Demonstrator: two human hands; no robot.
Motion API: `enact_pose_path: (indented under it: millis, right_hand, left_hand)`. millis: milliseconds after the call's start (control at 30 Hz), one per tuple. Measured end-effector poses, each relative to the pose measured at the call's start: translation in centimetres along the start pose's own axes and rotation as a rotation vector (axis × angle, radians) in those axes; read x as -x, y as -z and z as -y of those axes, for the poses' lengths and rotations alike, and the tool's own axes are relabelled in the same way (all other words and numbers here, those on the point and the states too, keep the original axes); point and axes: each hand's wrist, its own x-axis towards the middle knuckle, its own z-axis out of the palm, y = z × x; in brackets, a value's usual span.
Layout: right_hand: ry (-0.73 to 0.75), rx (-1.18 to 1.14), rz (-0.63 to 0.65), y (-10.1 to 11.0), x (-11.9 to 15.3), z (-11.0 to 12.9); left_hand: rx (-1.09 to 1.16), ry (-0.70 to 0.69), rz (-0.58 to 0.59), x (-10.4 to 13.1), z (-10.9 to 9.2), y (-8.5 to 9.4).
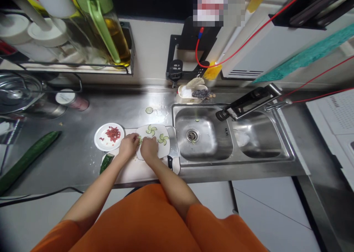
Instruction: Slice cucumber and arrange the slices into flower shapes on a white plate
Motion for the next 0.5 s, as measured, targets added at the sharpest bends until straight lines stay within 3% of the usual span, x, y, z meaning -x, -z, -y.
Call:
enact_pose_path:
  millis: [200,400,500]
  right_hand:
    - [0.004,-0.015,0.030,1.6,0.7,0.0]
    - [0.007,-0.050,0.070,3.0,2.3,-1.2]
    - [0.001,-0.052,0.071,3.0,3.3,-1.7]
  left_hand:
    - [0.145,0.039,-0.079,0.8,1.1,1.2]
    - [0.008,0.336,-0.210,3.1,5.1,4.4]
    - [-0.108,0.468,-0.235,3.6,6.3,5.1]
